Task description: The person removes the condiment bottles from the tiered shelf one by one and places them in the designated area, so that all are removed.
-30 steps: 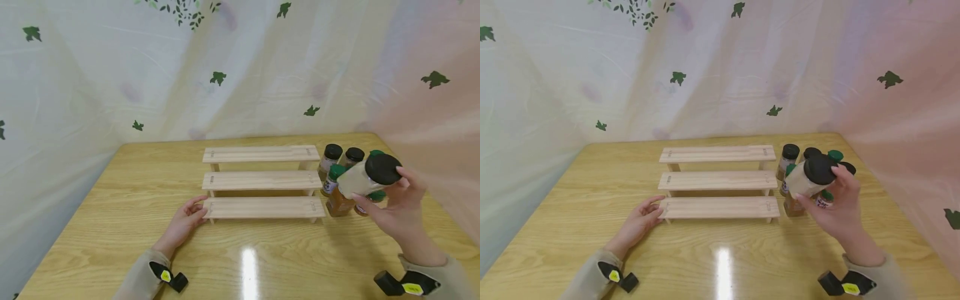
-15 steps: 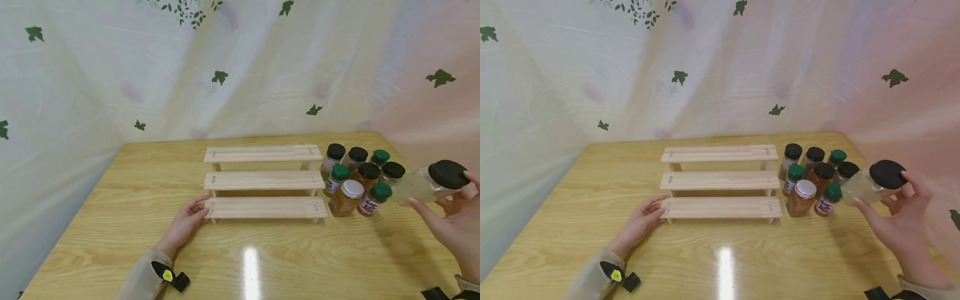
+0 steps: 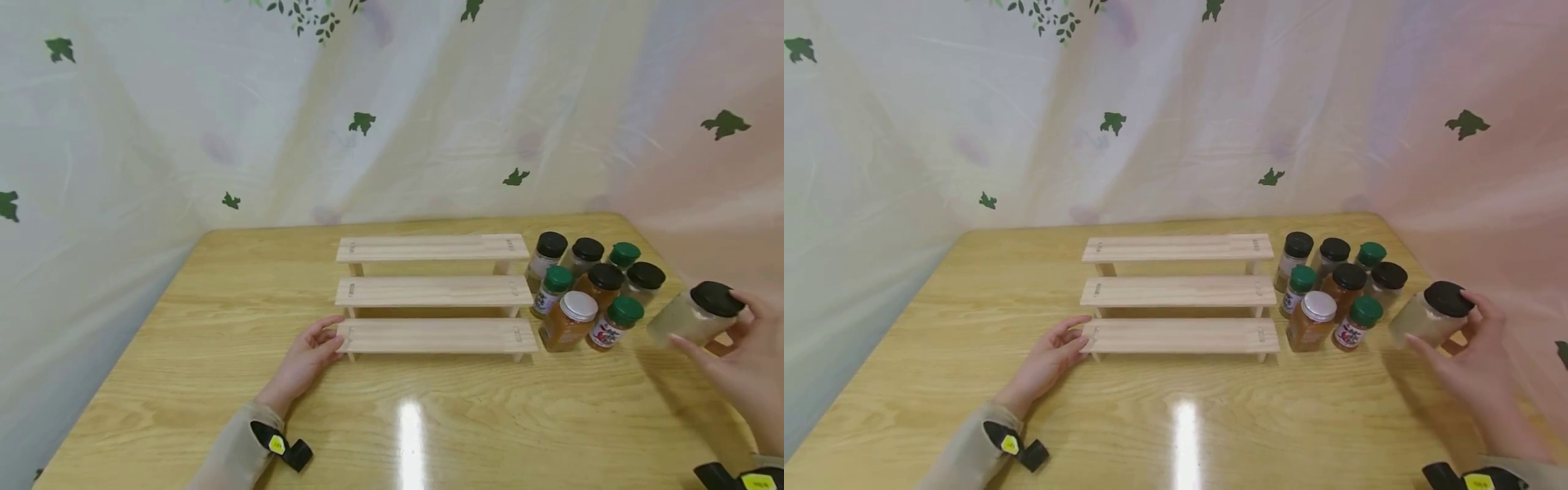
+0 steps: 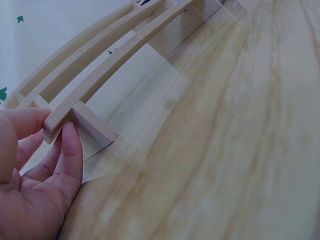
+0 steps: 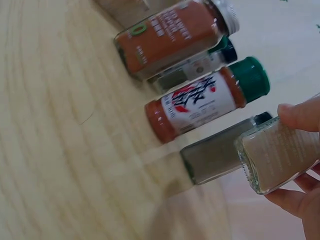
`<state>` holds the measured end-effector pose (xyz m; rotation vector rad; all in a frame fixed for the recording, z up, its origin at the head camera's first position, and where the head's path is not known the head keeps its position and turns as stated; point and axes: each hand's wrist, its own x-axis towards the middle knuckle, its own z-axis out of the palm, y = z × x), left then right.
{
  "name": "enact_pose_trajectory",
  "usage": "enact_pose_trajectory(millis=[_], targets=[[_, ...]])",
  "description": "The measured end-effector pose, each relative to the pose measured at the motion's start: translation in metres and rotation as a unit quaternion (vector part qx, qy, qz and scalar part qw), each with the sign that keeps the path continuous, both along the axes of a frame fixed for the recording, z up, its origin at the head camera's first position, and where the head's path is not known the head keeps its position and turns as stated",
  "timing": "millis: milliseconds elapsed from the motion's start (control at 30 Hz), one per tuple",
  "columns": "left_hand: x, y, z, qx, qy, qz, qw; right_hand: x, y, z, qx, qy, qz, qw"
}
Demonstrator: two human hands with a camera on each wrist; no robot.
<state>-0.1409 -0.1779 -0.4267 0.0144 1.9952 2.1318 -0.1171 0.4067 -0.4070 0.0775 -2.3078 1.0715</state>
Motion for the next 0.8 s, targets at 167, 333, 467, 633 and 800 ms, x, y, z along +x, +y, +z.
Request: enact_pose_trajectory(millis=[167, 333, 467, 633, 800], targets=[[-0.001, -0.001, 0.001, 0.004, -0.004, -0.001, 1.0000, 0.003, -0.012, -0.001, -0.012, -0.024, 0.054, 0.998], [0.000, -0.001, 0.001, 0.003, -0.002, -0.003, 1.0000, 0.005, -0.024, -0.004, 0.001, -0.042, 0.063, 0.997], [0.001, -0.002, 0.001, -0.006, -0.004, 0.001, 1.0000, 0.007, -0.025, -0.008, 0.003, -0.068, 0.070, 0.995], [0.003, -0.004, 0.001, -0.009, -0.004, 0.000, 1.0000, 0.003, -0.025, -0.011, 0.003, -0.087, 0.067, 0.994], [-0.002, -0.002, -0.001, -0.001, -0.002, -0.009, 1.0000, 0.004, -0.021, -0.009, 0.005, -0.112, 0.040, 0.993]])
